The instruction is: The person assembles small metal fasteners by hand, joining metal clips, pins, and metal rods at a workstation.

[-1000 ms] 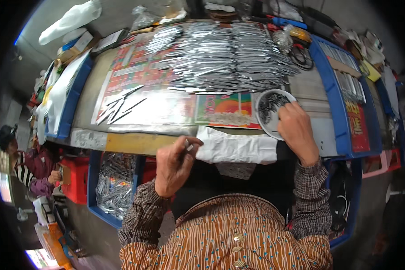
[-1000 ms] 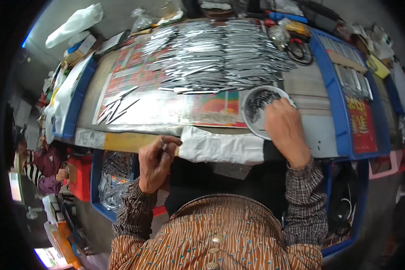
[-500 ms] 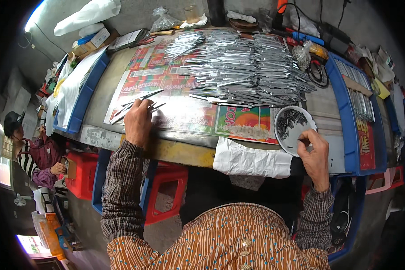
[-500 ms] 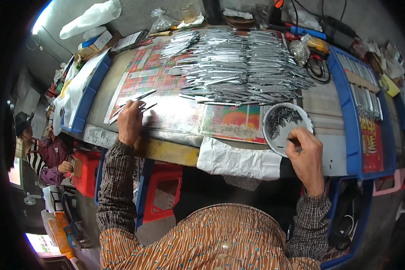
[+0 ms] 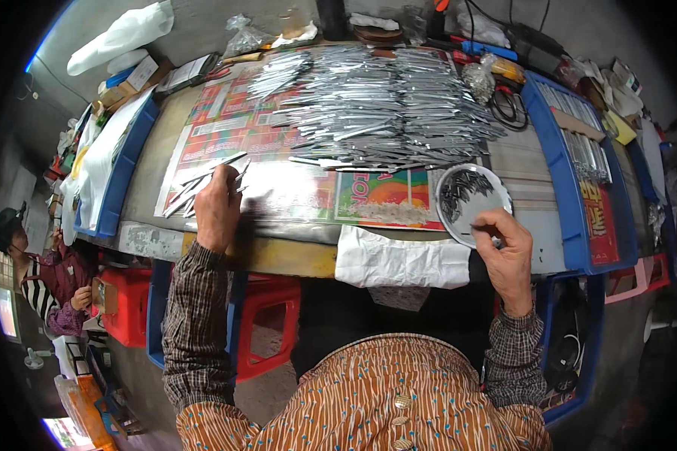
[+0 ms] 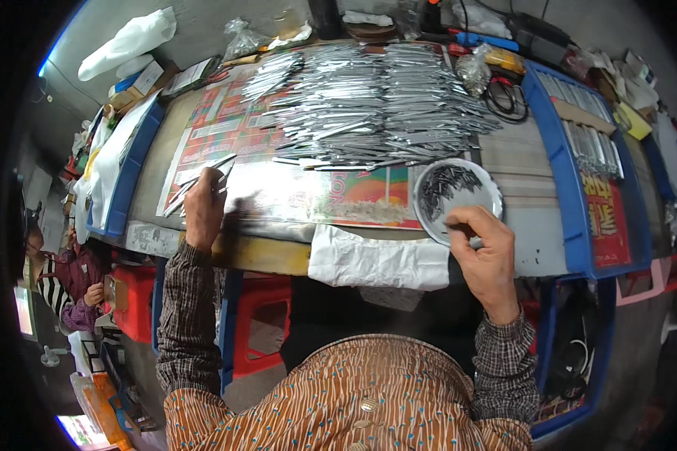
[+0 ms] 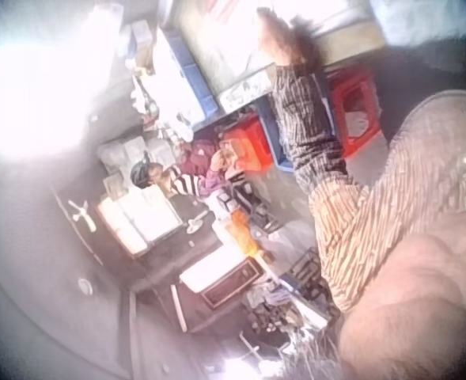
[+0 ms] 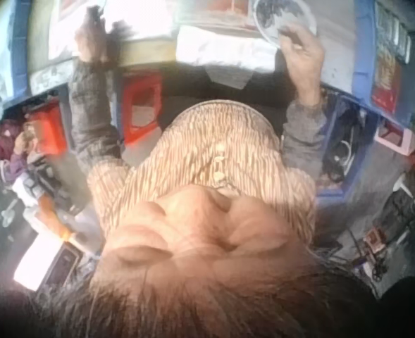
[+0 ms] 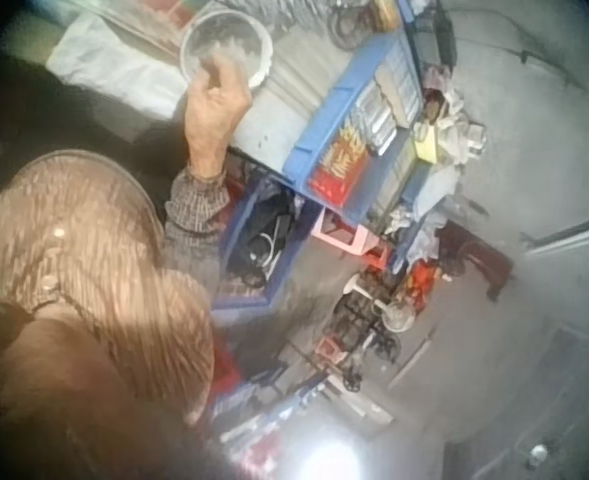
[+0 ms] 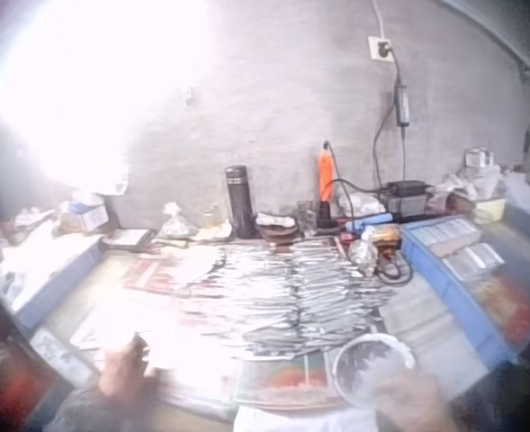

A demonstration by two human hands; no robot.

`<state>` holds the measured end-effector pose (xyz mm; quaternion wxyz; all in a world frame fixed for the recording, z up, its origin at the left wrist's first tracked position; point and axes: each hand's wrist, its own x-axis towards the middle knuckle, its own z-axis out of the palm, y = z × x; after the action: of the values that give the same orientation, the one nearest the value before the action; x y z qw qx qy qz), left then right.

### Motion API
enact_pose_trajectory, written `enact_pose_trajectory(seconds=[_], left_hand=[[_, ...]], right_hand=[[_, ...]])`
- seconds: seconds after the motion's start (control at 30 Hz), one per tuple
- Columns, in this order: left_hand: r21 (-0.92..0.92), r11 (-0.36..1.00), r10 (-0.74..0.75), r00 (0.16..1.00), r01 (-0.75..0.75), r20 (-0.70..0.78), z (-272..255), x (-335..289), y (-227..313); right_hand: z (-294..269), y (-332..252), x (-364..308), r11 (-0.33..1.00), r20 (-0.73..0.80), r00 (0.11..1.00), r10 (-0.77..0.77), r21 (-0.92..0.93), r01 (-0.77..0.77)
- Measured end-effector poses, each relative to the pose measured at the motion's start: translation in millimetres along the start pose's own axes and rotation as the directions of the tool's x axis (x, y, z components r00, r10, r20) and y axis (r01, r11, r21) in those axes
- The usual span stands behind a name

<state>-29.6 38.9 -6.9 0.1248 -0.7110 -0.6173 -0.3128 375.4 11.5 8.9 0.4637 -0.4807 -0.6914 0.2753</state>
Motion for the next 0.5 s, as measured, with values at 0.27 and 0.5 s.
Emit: enact_pose_trajectory(seconds=[0.27, 0.5], left_hand=[[-0.796, 0.351, -0.147, 0.869, 0.492, 0.473, -23.7, -17.8, 98.3], [-0.768, -0.061, -0.055, 0.766, 0.638, 0.641, -15.1, -45.9, 148.8]], right_hand=[[-4.4, 0.4, -11.6, 0.989, -0.021, 0.997, 0.079, 0.127, -0.075], [-6.3, -11.9, -20.2, 0.967, -0.004, 0.993, 0.119, 0.228, -0.115]])
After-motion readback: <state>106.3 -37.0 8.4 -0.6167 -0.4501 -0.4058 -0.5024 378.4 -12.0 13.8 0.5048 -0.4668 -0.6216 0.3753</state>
